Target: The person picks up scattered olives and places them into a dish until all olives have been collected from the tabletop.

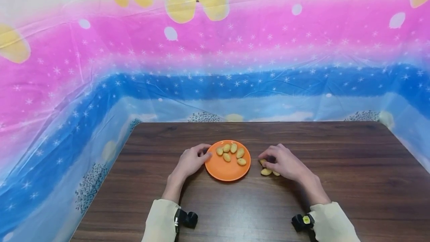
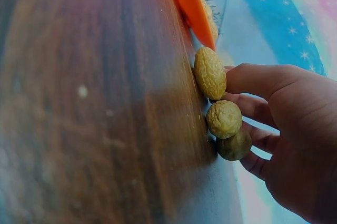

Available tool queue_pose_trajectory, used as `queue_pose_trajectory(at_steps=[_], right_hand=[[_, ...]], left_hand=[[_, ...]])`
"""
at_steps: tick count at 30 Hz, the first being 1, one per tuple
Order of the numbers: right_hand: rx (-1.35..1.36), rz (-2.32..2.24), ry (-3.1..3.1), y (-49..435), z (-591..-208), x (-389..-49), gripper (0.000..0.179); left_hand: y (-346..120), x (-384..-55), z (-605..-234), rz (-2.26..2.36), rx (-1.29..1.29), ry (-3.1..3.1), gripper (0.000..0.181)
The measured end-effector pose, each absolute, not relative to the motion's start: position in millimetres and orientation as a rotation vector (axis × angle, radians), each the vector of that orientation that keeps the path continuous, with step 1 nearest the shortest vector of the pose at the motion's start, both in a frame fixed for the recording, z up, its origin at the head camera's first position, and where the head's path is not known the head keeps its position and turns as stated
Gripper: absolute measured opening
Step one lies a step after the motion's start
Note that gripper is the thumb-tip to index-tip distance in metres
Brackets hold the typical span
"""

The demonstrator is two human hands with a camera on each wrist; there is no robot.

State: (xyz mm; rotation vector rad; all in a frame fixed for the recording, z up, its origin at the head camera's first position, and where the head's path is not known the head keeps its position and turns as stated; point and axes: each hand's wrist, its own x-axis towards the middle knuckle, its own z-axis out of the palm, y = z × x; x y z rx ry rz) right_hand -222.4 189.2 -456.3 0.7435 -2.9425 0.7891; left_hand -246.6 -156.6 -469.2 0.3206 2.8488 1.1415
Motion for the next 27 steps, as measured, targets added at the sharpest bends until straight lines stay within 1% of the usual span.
queue_pose_trajectory(at_steps=[27], right_hand=[[0.712,0.749,-2.904,176.6,-446.8,-222.4,0.02]], left_hand=[[-156.7,-244.9,-466.1,1.144,0.302,2.836,0.036]])
